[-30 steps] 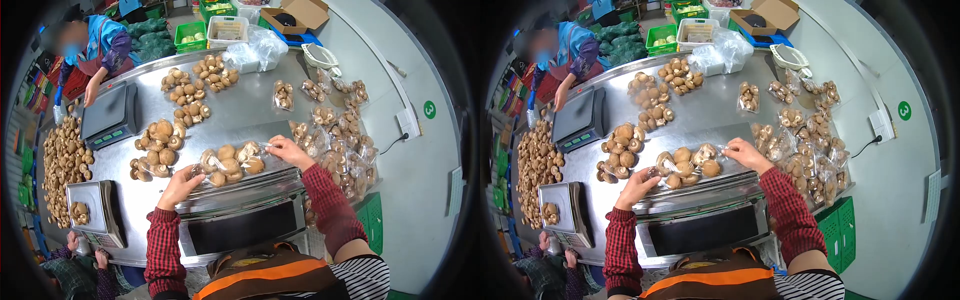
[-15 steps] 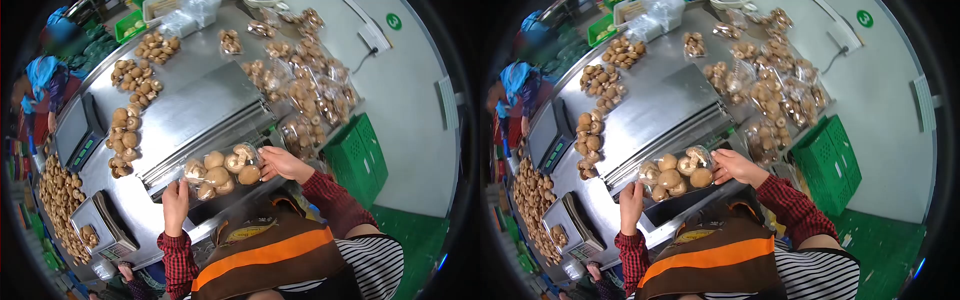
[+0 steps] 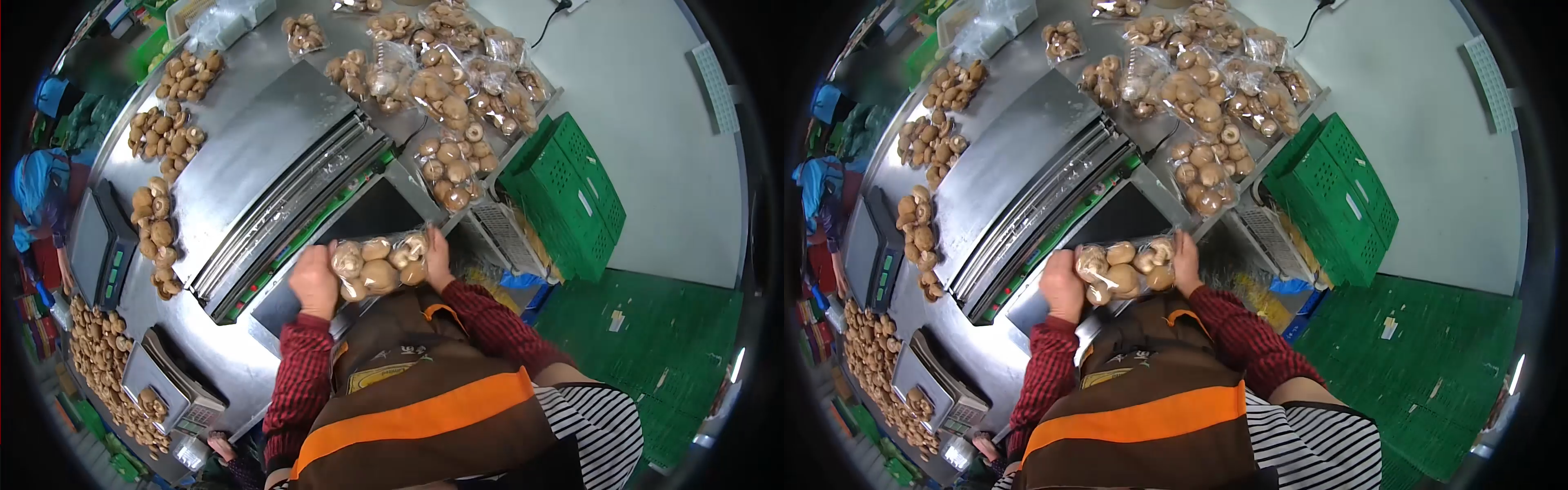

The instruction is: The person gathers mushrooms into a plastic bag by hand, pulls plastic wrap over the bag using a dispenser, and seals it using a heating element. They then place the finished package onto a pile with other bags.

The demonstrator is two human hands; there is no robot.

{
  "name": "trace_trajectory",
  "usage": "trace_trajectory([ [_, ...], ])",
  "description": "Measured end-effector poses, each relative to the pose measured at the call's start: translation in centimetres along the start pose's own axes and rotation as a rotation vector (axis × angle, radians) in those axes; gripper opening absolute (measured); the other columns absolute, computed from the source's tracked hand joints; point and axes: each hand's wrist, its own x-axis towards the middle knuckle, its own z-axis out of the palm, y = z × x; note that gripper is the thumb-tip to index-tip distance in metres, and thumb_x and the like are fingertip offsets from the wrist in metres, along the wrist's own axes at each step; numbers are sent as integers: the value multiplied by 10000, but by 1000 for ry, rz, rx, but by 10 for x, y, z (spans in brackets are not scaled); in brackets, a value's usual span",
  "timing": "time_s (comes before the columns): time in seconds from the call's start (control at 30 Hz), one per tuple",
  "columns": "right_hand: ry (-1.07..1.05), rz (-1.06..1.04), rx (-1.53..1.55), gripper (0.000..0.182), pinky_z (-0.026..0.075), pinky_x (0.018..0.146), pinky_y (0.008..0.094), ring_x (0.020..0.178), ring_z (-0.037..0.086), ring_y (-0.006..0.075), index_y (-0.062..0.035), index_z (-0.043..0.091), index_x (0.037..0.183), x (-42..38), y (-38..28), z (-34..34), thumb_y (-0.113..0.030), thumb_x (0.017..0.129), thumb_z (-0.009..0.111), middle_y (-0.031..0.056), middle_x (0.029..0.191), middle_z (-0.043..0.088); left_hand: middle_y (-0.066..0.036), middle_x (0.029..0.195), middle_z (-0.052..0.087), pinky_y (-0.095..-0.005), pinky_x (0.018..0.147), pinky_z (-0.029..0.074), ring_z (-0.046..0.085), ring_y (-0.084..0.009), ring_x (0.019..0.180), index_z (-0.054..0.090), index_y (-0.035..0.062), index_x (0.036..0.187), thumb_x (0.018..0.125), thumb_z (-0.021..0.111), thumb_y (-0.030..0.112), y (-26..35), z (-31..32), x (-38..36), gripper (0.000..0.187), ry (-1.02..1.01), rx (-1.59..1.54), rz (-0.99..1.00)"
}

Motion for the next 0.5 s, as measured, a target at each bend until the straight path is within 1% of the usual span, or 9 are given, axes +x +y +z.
trace_trajectory([
  [0.07, -224, 622, 963, 229, 476, 588, 338, 708, 608, 210, -43, 579, 995, -23, -79, -14, -262, 983, 512, 92, 874, 618, -94, 651, 536, -385, 535, 427, 560, -285, 592, 509, 74, 667, 909, 647, 199, 12, 6, 7, 305, -30, -146, -73],
  [0.13, -540, 467, 903, 211, 480, 622, 311, 742, 598, 177, -52, 581, 1035, -35, -155, -48, -248, 964, 544, 72, 914, 612, -37, 661, 538, -340, 535, 421, 560, -196, 600, 508, 75, 673, 924, 632, 177, 24, 5, -7, 297, -225, -1258, -672],
  [0.2, -1130, 171, 678, 243, 487, 688, 257, 811, 579, 110, -71, 585, 1115, -44, -195, -71, -220, 925, 609, 32, 996, 600, -15, 751, 578, -298, 576, 433, 559, -134, 688, 548, 62, 736, 932, 620, 167, 55, -41, -11, 233, -291, -1789, -813],
  [0.27, -1269, 302, 397, 313, 490, 755, 271, 903, 570, 108, -61, 582, 1150, -44, -193, -49, -203, 883, 664, 40, 1053, 598, -66, 925, 646, -278, 658, 474, 605, -152, 824, 626, 28, 895, 940, 608, 244, 68, -60, -7, 222, -410, -2014, -159],
  [0.33, -1107, 437, 404, 293, 476, 846, 273, 991, 553, 114, -47, 584, 1137, -39, -225, -68, -181, 887, 655, 37, 1057, 598, -115, 1112, 642, -259, 739, 494, 625, -183, 921, 601, 2, 1182, 962, 562, 361, 98, -95, -12, 422, -383, -1934, -316],
  [0.4, -813, 429, 800, 314, 440, 968, 291, 1103, 557, 163, -27, 592, 1168, -35, -212, -84, -119, 877, 664, 56, 1117, 598, -133, 1238, 599, -246, 786, 507, 637, -190, 973, 446, 5, 1393, 979, 482, 478, 65, -114, -17, 630, -1051, -2246, -917],
  [0.43, -837, 182, 404, 357, 441, 973, 311, 1108, 559, 175, -27, 600, 1171, -26, -223, -90, -115, 841, 702, 69, 1133, 599, -100, 1249, 600, -237, 779, 519, 639, -152, 968, 368, 30, 1451, 1006, 394, 512, 28, -89, -47, 657, -1098, -2022, -1273],
  [0.47, -840, -72, 14, 401, 441, 979, 331, 1112, 560, 188, -26, 609, 1174, -19, -236, -93, -110, 805, 740, 82, 1148, 600, -100, 1249, 600, -237, 779, 519, 639, -152, 968, 368, 30, 1451, 1006, 394, 512, 35, -91, -32, 657, -1041, -2056, -1250],
  [0.5, -968, -19, 350, 414, 431, 990, 348, 1106, 563, 191, -25, 633, 1145, -20, -261, -92, -127, 772, 778, 101, 1149, 608, -79, 1227, 614, -235, 768, 526, 638, -131, 969, 391, 36, 1437, 1010, 377, 513, 45, -103, -12, 640, -1175, -2156, -1090],
])
